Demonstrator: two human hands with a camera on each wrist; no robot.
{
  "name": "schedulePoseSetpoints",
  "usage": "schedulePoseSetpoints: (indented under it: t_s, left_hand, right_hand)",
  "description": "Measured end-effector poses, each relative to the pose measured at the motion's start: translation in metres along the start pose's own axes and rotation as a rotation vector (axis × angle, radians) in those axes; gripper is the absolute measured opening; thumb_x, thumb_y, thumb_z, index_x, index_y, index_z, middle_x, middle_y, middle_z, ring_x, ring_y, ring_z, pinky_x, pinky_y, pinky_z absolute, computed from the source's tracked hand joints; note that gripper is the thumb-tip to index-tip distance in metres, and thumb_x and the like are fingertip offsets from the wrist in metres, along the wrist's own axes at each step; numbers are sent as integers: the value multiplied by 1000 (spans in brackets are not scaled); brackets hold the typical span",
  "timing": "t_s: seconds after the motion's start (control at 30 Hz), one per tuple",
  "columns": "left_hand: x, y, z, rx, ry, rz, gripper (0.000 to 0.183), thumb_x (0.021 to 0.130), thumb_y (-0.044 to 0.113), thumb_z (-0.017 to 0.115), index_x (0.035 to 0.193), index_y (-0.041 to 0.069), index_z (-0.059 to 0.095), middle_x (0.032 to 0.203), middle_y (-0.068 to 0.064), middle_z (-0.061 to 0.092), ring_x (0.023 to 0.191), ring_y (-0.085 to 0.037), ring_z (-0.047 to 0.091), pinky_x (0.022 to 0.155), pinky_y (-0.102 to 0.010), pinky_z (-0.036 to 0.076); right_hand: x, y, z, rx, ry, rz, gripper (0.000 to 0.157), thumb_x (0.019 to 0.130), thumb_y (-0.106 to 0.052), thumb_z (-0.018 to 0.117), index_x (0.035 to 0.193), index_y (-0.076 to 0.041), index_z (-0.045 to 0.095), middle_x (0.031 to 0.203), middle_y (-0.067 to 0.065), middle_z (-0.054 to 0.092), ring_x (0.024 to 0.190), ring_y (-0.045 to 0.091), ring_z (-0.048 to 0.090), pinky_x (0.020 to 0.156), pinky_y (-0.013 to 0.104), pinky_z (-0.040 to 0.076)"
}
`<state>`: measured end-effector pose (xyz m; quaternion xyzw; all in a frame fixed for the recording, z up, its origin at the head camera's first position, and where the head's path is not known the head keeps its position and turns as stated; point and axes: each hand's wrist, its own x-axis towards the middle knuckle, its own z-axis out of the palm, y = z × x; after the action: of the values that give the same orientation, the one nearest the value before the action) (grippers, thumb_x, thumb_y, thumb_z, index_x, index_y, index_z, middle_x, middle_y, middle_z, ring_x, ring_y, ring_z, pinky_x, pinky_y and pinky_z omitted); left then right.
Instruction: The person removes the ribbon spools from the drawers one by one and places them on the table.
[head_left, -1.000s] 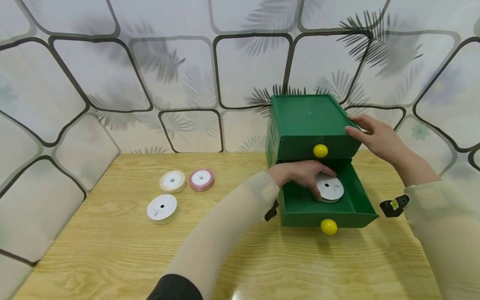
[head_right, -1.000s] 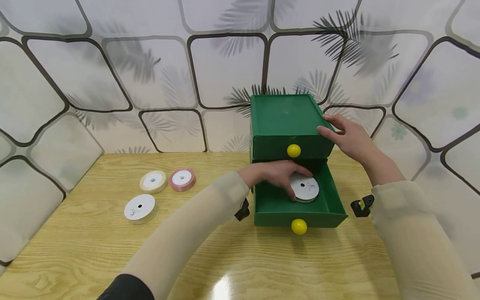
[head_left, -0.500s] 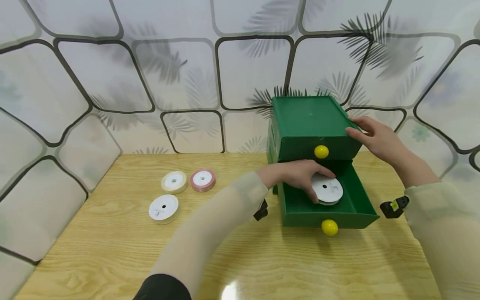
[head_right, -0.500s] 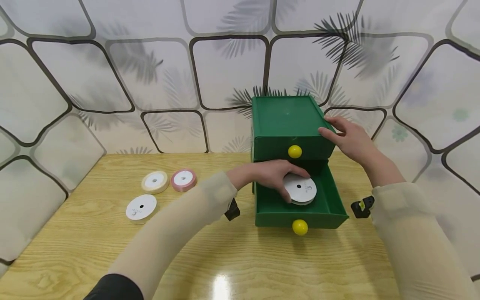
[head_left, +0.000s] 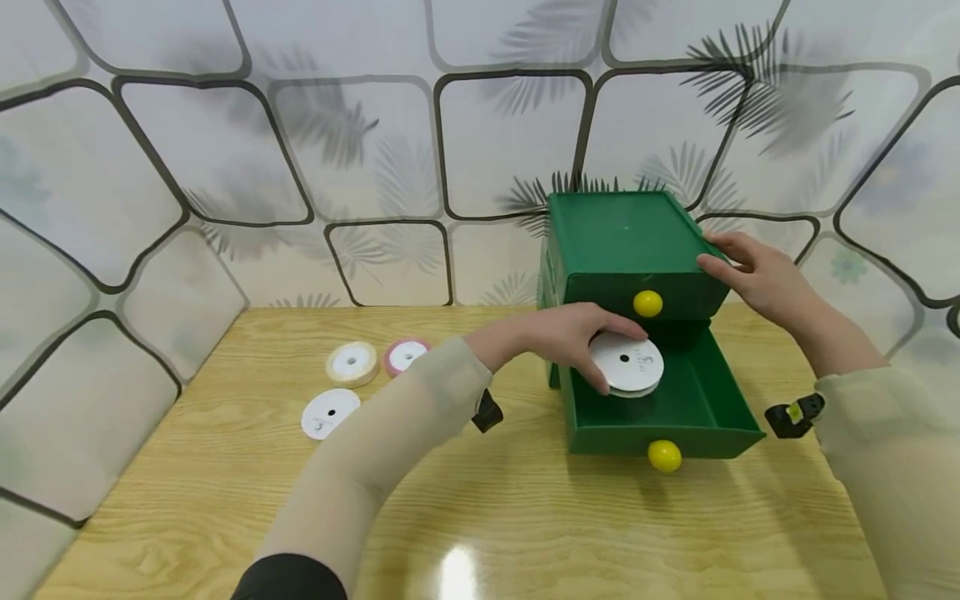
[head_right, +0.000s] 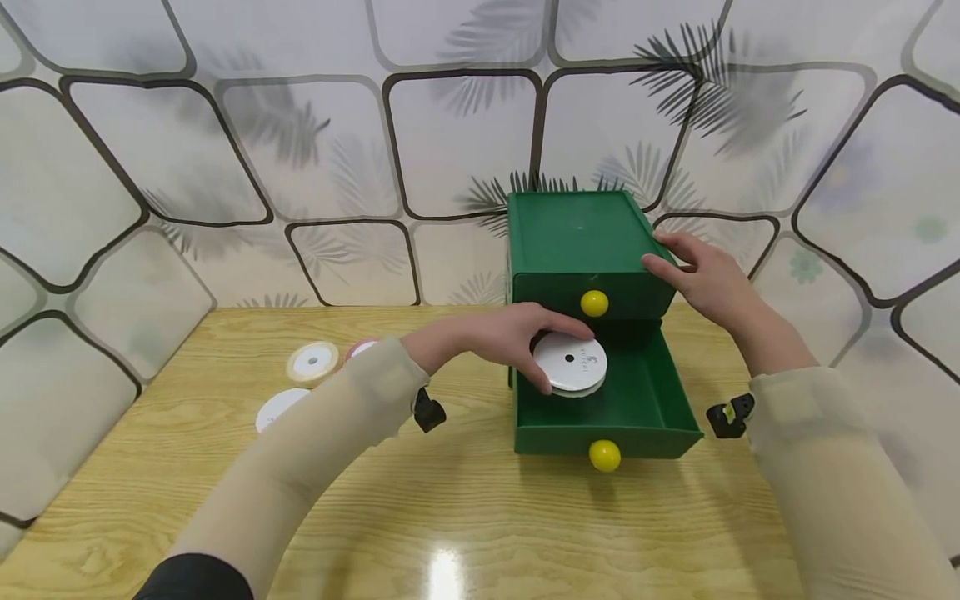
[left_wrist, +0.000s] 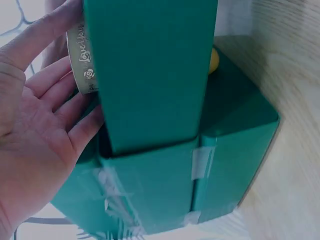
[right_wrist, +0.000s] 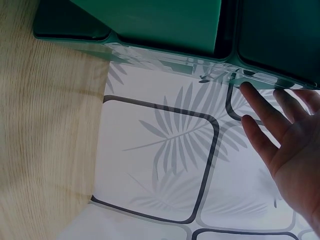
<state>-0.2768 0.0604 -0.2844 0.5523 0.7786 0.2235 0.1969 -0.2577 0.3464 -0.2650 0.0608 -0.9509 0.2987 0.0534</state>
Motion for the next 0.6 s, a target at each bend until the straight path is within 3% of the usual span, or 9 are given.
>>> schedulePoseSetpoints:
  t_s: [0.27, 0.6]
  left_hand:
    - [-26, -5, -11, -106, 63, 23, 74, 80, 23, 82, 144, 12, 47, 141, -4, 48, 111, -12, 48, 89, -19, 41]
    - [-59, -3, -20, -49, 109, -19, 75, 78, 28, 84, 143, 16, 49, 142, 1, 47, 114, -11, 47, 93, -22, 40]
  right_hand:
    - [1, 2, 2, 8, 18, -6, 71, 101, -48, 43, 152, -3, 27, 149, 31, 29, 128, 57, 32, 97, 69, 30]
    - [0, 2, 3, 8, 33, -21, 68, 102, -46, 44, 152, -2, 28, 149, 31, 29, 128, 57, 33, 97, 69, 31]
